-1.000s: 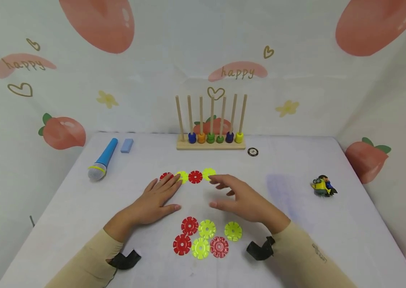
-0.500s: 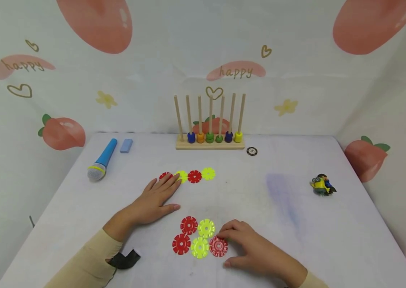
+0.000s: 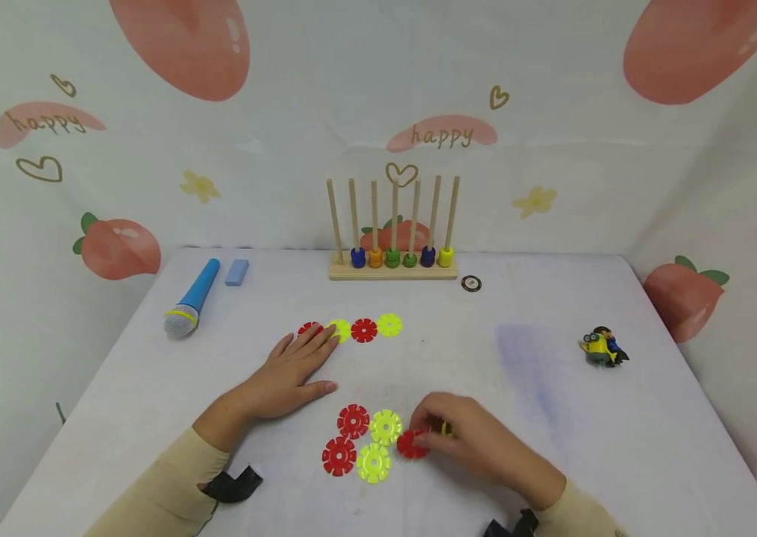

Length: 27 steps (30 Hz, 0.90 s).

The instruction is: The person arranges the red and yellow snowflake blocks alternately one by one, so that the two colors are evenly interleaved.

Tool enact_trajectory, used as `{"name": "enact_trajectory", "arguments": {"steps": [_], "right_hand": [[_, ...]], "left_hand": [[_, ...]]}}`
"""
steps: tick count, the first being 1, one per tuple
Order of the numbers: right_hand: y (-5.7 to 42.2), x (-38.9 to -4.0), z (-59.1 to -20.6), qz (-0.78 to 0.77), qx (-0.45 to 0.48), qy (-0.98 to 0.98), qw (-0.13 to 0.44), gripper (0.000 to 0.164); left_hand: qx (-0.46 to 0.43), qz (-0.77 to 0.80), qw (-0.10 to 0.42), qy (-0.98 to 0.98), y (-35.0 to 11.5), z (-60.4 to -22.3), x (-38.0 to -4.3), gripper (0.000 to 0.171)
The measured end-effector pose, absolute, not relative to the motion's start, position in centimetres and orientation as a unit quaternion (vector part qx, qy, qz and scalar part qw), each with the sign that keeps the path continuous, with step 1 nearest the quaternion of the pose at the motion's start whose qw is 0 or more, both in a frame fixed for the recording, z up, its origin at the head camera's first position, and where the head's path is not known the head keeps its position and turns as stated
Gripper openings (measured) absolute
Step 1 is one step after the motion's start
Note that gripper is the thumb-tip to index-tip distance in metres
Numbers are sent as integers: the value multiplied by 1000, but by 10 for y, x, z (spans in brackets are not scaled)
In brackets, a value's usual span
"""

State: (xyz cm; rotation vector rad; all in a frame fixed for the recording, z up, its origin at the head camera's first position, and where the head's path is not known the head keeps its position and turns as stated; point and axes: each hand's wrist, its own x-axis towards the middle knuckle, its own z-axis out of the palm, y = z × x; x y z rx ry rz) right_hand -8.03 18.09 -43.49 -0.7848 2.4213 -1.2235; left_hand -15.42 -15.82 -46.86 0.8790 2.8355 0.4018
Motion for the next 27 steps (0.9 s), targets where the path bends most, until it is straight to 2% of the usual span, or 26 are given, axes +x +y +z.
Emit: {"name": "enact_trajectory", "arguments": {"steps": [8,15,17,20,24,27], "right_hand": [[205,-156,-444,-521,-73,844,103,20],[200,-195,-462,-554,-13,827,94,30],[197,-196,-465,-534,-17,841,80,32],[194,-190,-467,-434,-74,896,57,41],[189,-178,-467,-263,-186,946,46,65],[184,-173,-466,-194,-219,955,54,77]], "left_hand": [[293,129,69,945,-158,-470,-156,78],[291,127,65,946,-159,-472,-155,80],[293,126,64,946,-158,-472,-155,80],[297,129,63,944,-158,-473,-155,80],[300,127,62,944,-157,-472,-156,80],[293,125,66,946,-158,-472,-155,80]]}}
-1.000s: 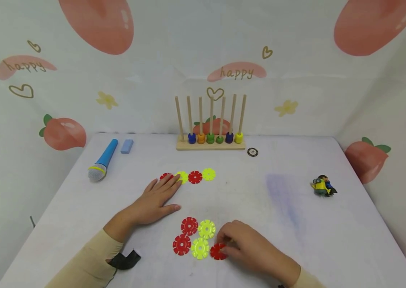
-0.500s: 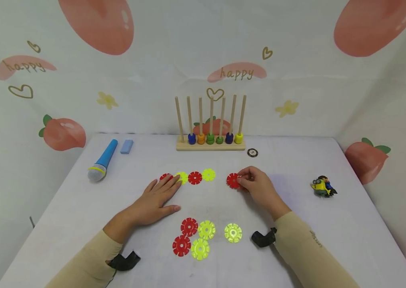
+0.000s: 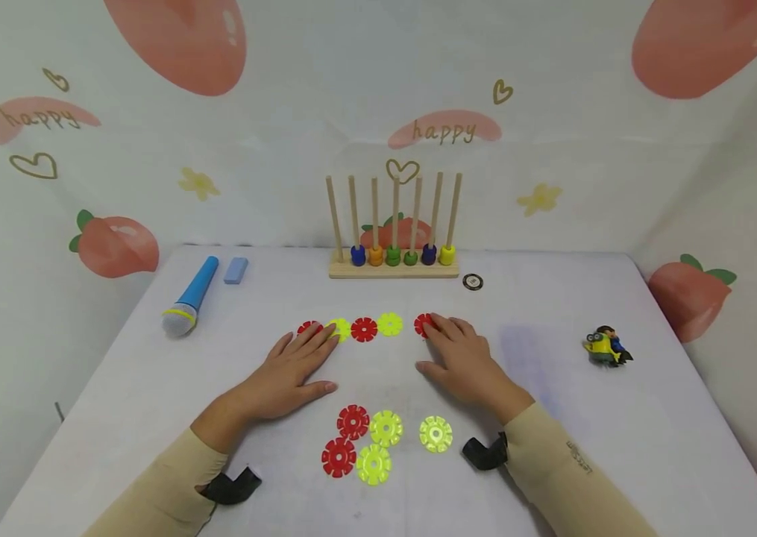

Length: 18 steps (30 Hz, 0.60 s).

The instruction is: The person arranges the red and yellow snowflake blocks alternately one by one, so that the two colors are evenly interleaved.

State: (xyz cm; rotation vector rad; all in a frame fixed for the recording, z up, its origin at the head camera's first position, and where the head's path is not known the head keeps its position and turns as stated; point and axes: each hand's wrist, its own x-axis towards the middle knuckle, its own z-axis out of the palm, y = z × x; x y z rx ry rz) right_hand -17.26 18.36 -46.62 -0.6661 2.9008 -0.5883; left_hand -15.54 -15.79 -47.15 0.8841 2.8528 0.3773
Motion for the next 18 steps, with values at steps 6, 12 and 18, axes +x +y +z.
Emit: {"name": "enact_trajectory", "arguments": {"steps": [6,12,18], "right_hand": [[175,-174,-464,-160,-208,962,78,86],[169,-176,-463,-157,-200,963,92,88],[166,-176,-463,-143,-203,963,101,89]], "left_hand": [[292,133,72,944,-157,-468,-155,78],[294,134,70,944,-157,-469,-155,79],[293,129,70,945,-158,-471,-155,79]]}}
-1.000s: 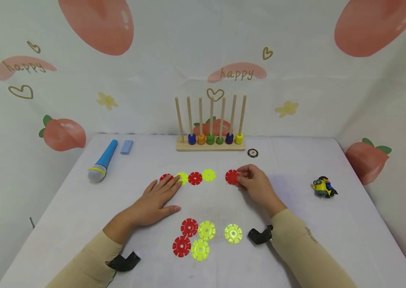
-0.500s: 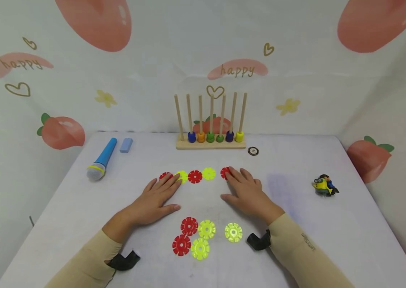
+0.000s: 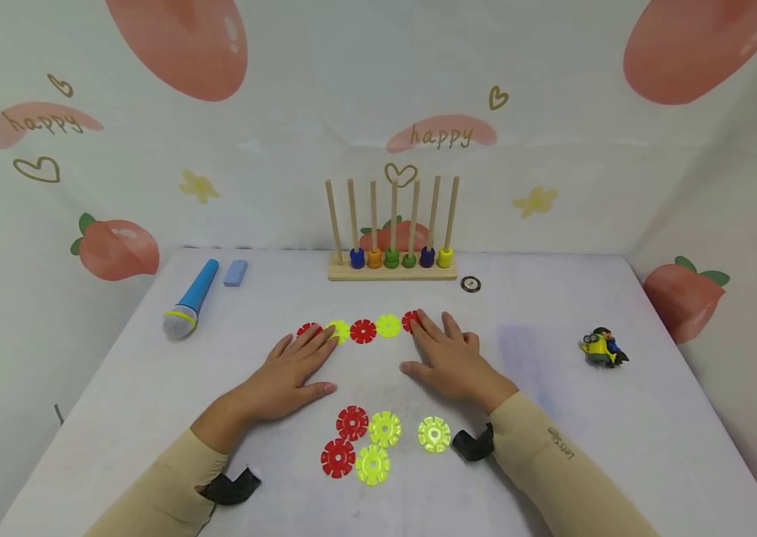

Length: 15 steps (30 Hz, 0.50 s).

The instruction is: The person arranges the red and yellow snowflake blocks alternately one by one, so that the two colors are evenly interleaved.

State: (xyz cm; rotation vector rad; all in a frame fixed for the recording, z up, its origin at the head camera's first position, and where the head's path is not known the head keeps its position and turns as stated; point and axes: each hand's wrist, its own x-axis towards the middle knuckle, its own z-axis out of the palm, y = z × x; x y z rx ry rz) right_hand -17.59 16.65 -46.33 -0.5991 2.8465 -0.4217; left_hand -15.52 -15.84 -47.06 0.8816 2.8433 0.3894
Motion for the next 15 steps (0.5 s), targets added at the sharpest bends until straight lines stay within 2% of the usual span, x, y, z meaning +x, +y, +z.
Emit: {"name": "enact_trajectory", "arguments": {"steps": [8,12,15], "right_hand": [[170,-170,-460,-225,-206,949,78,85],[184,-151,-447,-365,-206,905,72,74],[195,-134,-439,-459,-215,857,92,63]], "left_hand": [[294,136,67,944,-160,-472,-154,79],[297,139,67,942,-160,-471,-154,79],[298,135,64,943,-160,-471,-154,79]]}}
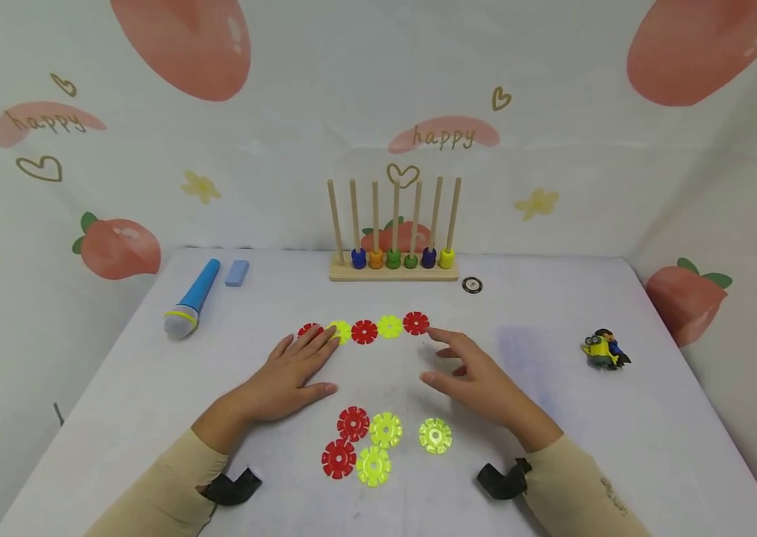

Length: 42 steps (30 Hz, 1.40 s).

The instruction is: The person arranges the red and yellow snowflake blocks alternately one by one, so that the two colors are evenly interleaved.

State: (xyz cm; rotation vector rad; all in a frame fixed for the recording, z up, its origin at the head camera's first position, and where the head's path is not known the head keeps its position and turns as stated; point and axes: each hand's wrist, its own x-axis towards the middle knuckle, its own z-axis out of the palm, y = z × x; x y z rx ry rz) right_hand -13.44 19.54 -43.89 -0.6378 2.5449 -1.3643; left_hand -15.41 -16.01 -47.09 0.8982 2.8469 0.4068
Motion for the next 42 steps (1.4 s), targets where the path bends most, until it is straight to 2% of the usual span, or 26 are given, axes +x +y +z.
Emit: {"name": "enact_trajectory", "arguments": {"steps": [5,9,15,22,29,34,38,42], "right_hand": [[212,-108,-441,-539,-234,794,154,60],[218,-89,-451,-500,-246,807,197,60],[213,-76,-457,-341,-287,883,146,42],[209,-89,-448,-420,-219,863,178,16],[219,-147,-462,-505,-71,856,88,21],[218,-187,-471,-540,9,840,53,25],[213,-197,-473,-524,6,852,12,29],[209,-189,-478,-406,-65,910,-43,34]], "left_hand": [[295,139,63,943,-161,-472,-154,80],[296,142,61,943,-161,-472,-154,80],[296,137,58,944,-162,-472,-154,80],[296,138,63,943,-161,-472,-154,80],[294,137,62,944,-160,-473,-155,80],[296,130,61,944,-160,-474,-155,81],[299,132,64,943,-160,-474,-155,80],[299,136,68,942,-160,-473,-156,80]]}}
